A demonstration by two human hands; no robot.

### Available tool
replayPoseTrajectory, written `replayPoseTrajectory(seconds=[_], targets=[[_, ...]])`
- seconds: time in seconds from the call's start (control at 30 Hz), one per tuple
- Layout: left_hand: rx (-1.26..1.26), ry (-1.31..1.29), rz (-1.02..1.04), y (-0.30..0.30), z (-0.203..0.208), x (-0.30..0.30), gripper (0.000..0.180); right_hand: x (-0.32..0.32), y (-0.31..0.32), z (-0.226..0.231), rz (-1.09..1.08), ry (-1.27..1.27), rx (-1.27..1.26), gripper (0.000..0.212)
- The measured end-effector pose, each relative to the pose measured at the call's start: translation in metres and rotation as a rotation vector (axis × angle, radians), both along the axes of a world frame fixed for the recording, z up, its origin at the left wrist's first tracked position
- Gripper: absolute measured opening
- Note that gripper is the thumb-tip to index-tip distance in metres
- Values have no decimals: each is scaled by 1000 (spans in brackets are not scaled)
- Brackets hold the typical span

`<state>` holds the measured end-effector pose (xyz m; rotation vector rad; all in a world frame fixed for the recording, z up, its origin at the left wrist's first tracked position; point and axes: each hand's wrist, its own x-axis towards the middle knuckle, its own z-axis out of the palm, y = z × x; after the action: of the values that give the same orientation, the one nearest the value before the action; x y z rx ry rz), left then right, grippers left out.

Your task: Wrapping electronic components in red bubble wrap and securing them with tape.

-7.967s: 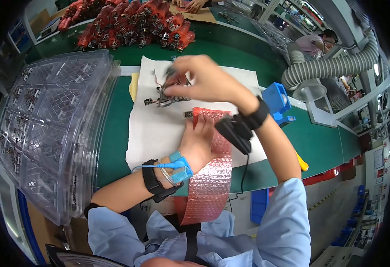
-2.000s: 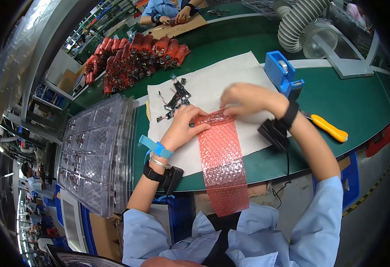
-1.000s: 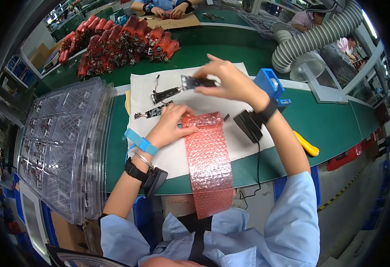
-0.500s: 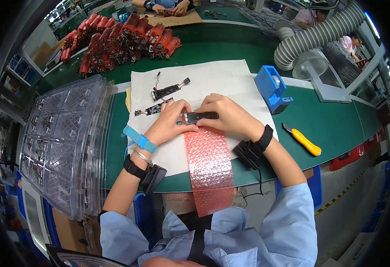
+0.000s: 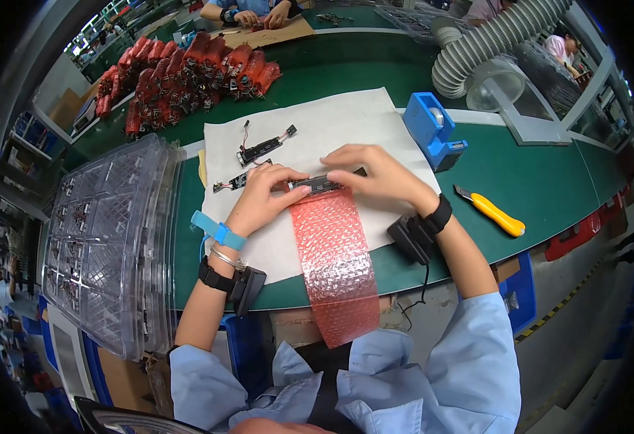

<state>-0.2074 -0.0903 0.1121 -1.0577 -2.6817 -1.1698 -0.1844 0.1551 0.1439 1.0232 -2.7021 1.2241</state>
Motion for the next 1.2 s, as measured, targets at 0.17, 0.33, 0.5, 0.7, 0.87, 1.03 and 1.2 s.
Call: replayPoseTrajectory(seconds=[0.17,0.33,0.5,0.7,0.87,1.03,1.2], targets=[[-2,-44,9,2,0,-3,29,-13,18,-11,-8,-61,5,31],[-80,-182,27,10,13,-6,29,-18,25,-14,-50,-213,33,32],[-237,-440,54,8,23,-31,34,-25,12,-2,-43,-326,81,32],[-280,-548,-209,7,33,-32,37,-17,13,-4,38,-174,81,30],[-187,16,-224,4,20,-4,30,11,3,5,-30,-109,99,21],[-243,233,-269,13,31,17,27,32,-2,1,-47,105,217,23],[-239,142,-310,9,31,22,28,40,0,-3,36,167,215,29]])
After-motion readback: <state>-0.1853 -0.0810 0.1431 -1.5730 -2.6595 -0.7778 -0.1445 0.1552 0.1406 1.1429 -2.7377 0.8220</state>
